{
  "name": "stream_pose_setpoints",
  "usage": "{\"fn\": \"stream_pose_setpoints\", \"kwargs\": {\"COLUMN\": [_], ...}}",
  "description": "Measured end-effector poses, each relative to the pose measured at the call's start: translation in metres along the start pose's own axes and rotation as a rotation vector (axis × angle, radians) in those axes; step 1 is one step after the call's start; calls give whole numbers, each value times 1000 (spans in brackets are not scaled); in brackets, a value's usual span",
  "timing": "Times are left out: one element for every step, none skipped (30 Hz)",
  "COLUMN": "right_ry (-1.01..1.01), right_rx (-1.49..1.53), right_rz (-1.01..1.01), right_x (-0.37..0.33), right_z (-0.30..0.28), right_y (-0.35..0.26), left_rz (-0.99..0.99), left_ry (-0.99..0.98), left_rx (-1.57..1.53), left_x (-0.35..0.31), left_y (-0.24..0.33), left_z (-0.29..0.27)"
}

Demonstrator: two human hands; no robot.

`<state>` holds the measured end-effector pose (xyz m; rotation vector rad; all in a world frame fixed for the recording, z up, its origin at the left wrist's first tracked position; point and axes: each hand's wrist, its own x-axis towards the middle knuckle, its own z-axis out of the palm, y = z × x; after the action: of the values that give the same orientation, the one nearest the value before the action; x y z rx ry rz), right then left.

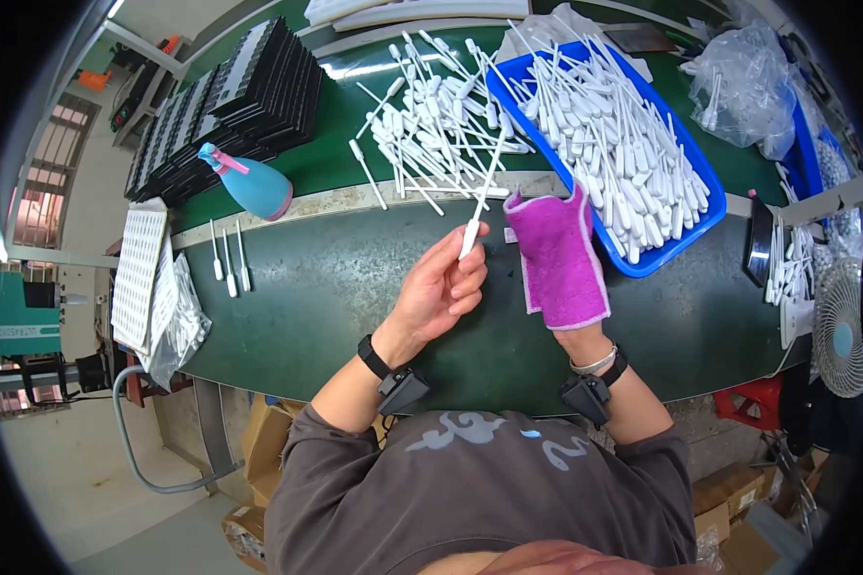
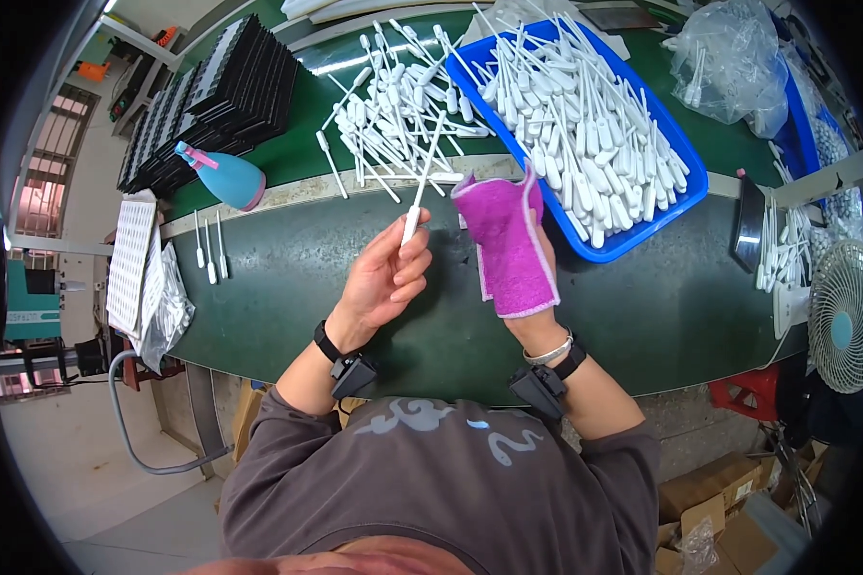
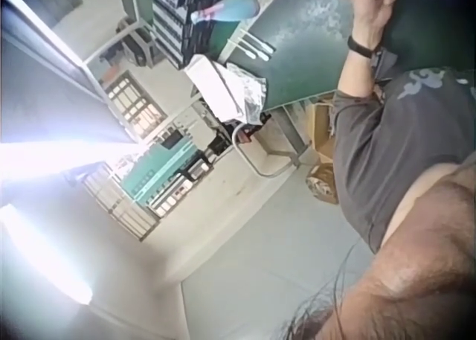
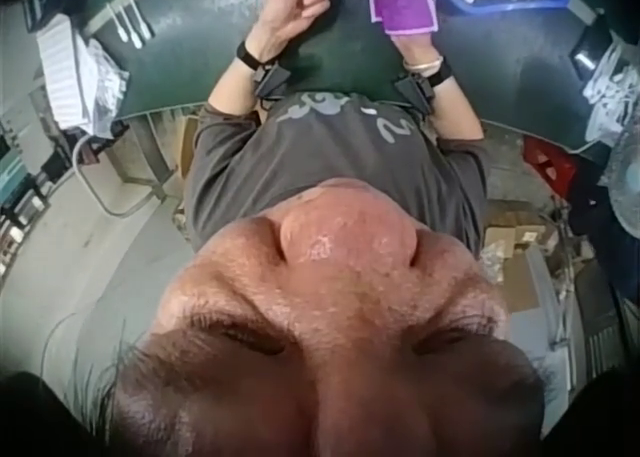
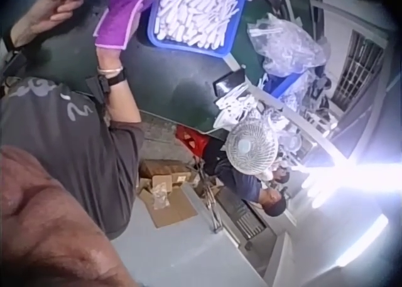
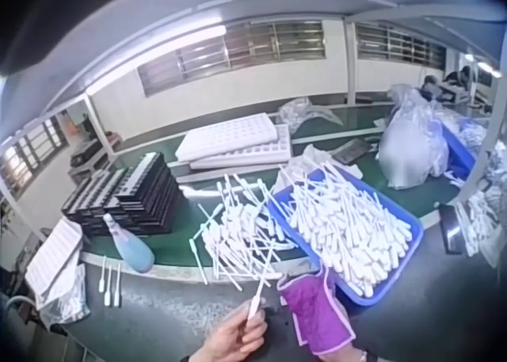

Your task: The person picks up a swab from a pile, wipes the tip and handle with a cloth, and places it on the table. This process is repeated for several swabs, occasionally moving aside other swabs on the table to reach new ones.

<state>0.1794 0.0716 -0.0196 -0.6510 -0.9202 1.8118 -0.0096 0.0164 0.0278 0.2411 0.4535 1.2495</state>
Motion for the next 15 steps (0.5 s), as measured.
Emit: {"fn": "stream_pose_setpoints", "kwargs": {"right_ry": [-22,-12,-9,-3,5,19,58,98,138,152,192,230,266,277,-8], "right_rx": [-134,-136,-185,-231,-277,-279,-240,-202,-165,-169,-31,108,247,245,453], "right_rz": [-10,-9,27,64,102,103,88,73,56,57,42,26,8,12,22], "right_x": [-1,-4,-8,-14,-19,-18,-12,-5,0,3,6,10,14,18,24], "right_z": [3,10,21,31,35,34,32,28,25,20,12,4,-4,-7,-12], "right_y": [-2,-2,-1,-2,-4,-9,-15,-20,-24,-21,-12,-3,1,-1,-7], "left_rz": [-7,9,25,37,21,15,9,3,-7,30,71,114,108,-145,-375], "left_ry": [-1,56,110,160,154,143,130,114,103,56,7,-42,-51,-101,-142], "left_rx": [-4,264,531,800,797,954,1110,1265,1260,1354,1443,1531,1522,1149,763], "left_x": [0,0,-1,-3,-6,-7,-9,-9,-10,-11,-9,-8,-5,-6,-6], "left_y": [-8,-22,-36,-45,-49,-51,-52,-53,-55,-55,-56,-57,-55,-49,-42], "left_z": [2,5,8,11,12,11,11,10,12,16,19,22,22,22,21]}}
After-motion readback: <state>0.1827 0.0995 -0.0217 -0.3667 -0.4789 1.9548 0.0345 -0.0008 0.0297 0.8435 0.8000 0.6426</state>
